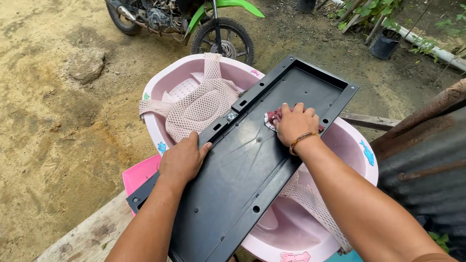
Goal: Clean a pink and black plastic furniture component using a cloth and water.
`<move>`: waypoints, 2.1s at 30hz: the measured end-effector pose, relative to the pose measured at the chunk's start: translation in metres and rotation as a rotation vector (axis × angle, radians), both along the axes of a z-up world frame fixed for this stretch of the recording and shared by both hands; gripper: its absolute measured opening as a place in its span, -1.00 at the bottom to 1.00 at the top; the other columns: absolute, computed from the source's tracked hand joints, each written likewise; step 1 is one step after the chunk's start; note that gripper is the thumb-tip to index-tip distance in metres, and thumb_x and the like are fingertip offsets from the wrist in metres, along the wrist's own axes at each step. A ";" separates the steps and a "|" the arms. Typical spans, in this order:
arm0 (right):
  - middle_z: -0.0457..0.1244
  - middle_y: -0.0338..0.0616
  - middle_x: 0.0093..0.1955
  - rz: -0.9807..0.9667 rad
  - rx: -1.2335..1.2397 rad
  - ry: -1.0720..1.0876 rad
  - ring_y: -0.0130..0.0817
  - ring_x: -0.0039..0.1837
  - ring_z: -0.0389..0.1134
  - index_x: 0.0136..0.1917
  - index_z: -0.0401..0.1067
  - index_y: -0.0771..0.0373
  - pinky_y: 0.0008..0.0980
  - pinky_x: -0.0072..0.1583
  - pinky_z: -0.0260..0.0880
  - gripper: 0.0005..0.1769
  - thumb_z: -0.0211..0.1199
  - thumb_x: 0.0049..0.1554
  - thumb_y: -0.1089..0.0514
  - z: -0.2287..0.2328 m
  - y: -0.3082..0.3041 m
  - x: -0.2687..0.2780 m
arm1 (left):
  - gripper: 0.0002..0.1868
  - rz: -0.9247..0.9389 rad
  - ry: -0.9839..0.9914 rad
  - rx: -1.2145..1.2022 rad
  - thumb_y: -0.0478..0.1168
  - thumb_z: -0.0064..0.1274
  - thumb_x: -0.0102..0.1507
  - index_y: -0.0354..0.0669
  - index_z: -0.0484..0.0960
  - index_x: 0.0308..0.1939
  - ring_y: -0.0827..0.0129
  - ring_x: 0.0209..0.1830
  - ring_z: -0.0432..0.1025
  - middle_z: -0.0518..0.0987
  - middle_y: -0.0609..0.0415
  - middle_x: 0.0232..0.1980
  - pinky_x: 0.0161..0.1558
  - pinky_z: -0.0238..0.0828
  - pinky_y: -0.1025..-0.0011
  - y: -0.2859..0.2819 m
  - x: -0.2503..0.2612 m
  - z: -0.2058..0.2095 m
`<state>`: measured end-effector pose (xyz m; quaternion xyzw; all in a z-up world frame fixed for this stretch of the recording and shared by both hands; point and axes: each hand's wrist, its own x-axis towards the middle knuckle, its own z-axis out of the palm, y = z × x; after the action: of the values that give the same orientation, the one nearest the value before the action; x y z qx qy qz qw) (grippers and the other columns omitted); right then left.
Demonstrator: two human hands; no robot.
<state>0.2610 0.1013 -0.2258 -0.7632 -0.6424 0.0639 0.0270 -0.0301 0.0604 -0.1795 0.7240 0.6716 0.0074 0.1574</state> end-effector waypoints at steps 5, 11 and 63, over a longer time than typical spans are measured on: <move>0.14 0.32 0.32 0.382 0.086 0.165 0.33 0.32 0.19 0.38 0.35 0.11 0.16 0.31 0.18 -0.23 0.33 0.03 -0.30 0.046 -0.096 -0.103 | -0.44 0.000 0.034 -0.006 0.28 -0.14 0.34 -0.17 0.42 0.01 -0.21 -0.05 0.53 0.62 -0.21 -0.07 -0.06 0.45 -0.11 0.008 -0.007 -0.013; 0.22 0.21 0.36 0.803 0.128 0.446 0.18 0.35 0.24 0.19 0.52 0.09 0.05 0.35 0.20 -0.51 0.35 0.03 -0.10 0.040 -0.127 -0.108 | -0.44 -0.020 0.047 0.043 0.28 -0.14 0.35 -0.17 0.41 -0.01 -0.21 -0.10 0.55 0.64 -0.24 -0.15 -0.10 0.47 -0.11 0.007 -0.012 -0.018; 0.23 0.13 0.30 -0.491 0.717 -0.122 0.15 0.21 0.26 0.27 0.46 0.18 -0.02 0.19 0.32 -0.53 0.41 0.11 0.07 0.106 -0.197 -0.016 | -0.48 -0.598 -0.278 0.065 0.14 0.14 0.22 -0.32 0.54 -0.13 -0.26 -0.15 0.53 0.64 -0.37 -0.27 -0.03 0.43 -0.04 -0.040 0.068 0.093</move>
<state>0.2451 -0.0962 -0.1198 -0.8381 -0.4238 -0.2164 0.2666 0.0378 0.0208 -0.0865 0.8857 0.4009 0.0811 0.2197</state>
